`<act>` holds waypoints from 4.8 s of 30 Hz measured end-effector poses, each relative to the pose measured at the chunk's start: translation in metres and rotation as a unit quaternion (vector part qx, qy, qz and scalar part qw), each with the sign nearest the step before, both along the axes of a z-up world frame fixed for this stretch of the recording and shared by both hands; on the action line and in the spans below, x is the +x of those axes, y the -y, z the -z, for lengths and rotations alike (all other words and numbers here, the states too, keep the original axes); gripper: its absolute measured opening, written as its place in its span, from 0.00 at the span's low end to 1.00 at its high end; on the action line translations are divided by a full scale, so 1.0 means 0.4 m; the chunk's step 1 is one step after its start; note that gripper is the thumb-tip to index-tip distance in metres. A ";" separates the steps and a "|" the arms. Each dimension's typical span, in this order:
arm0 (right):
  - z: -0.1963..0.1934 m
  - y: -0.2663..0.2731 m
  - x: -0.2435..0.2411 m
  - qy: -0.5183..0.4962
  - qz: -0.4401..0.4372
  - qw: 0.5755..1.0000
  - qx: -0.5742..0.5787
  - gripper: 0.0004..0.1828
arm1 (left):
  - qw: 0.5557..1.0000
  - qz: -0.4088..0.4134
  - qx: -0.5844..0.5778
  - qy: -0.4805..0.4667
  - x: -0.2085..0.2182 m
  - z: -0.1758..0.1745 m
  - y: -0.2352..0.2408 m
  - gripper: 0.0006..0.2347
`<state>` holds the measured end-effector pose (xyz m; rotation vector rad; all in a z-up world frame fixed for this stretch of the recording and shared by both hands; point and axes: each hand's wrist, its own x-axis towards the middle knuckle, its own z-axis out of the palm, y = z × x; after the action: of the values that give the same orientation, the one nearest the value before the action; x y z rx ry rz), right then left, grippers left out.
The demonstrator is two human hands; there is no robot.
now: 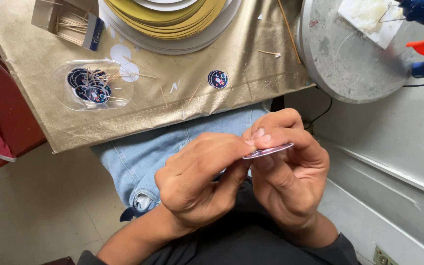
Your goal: Assembling decorative cake toppers by gluing toothpicks to paper circles and stickers.
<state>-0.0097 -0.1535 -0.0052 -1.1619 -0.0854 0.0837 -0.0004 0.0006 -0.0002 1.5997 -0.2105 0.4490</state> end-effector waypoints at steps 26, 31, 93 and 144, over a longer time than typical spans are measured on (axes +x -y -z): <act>-0.082 0.016 0.050 0.063 -0.081 0.955 -0.277 0.04 | 0.990 0.070 0.060 -0.105 0.003 -0.080 -0.083 0.12; -0.096 0.002 0.060 0.082 -0.064 0.940 -0.324 0.07 | 0.994 0.050 0.064 -0.075 0.001 -0.075 -0.078 0.12; -0.091 0.000 0.063 -0.091 -0.109 0.959 -0.247 0.04 | 0.986 0.030 -0.019 -0.163 -0.016 -0.034 -0.113 0.07; -0.040 0.144 0.018 -0.333 -0.279 0.894 0.109 0.06 | 0.896 0.428 -0.012 -0.119 0.086 0.143 -0.044 0.18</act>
<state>-0.0024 -0.2110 0.0107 -0.8019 0.1814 0.9547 0.0338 0.0181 -0.0572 1.3593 -0.6800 -0.4263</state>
